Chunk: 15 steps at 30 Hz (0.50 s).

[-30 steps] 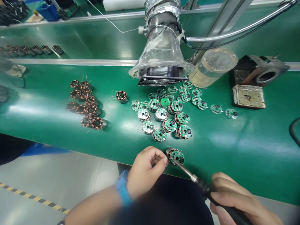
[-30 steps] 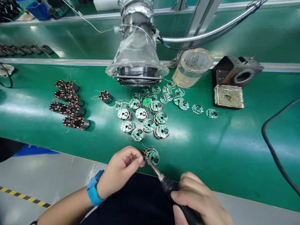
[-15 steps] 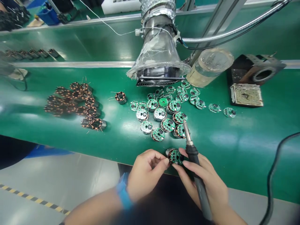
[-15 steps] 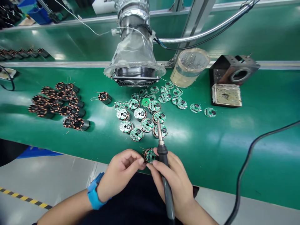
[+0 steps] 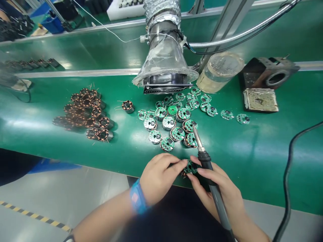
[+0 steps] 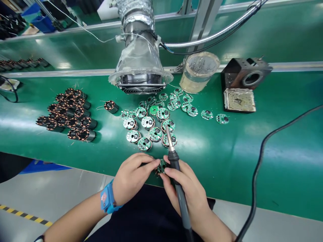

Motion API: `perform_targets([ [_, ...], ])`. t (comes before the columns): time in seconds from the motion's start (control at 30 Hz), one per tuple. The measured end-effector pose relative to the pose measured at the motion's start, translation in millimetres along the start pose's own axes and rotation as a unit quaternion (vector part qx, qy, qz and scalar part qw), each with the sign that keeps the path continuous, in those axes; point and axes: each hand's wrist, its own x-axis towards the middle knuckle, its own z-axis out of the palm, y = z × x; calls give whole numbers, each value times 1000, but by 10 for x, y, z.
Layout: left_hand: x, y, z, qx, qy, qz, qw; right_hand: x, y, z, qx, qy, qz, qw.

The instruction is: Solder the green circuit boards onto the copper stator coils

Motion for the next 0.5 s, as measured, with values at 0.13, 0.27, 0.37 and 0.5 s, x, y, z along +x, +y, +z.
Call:
perform_targets([
  [0.13,-44,-64,-128,51,-110,76,990,-14,19,14,3,-6,4,1000],
  [0.27,-54,-20,-104,-107,-77,-88,987,-31,22,-75,12,-8,0,1000],
  [0.37,-30,31,-48,-210,-19,-242,947,-72,-6,-256,25,-14,-19,999],
  [0.5,5,60,-15,-277,6,-321,906,-165,-78,-495,83,-20,2,996],
])
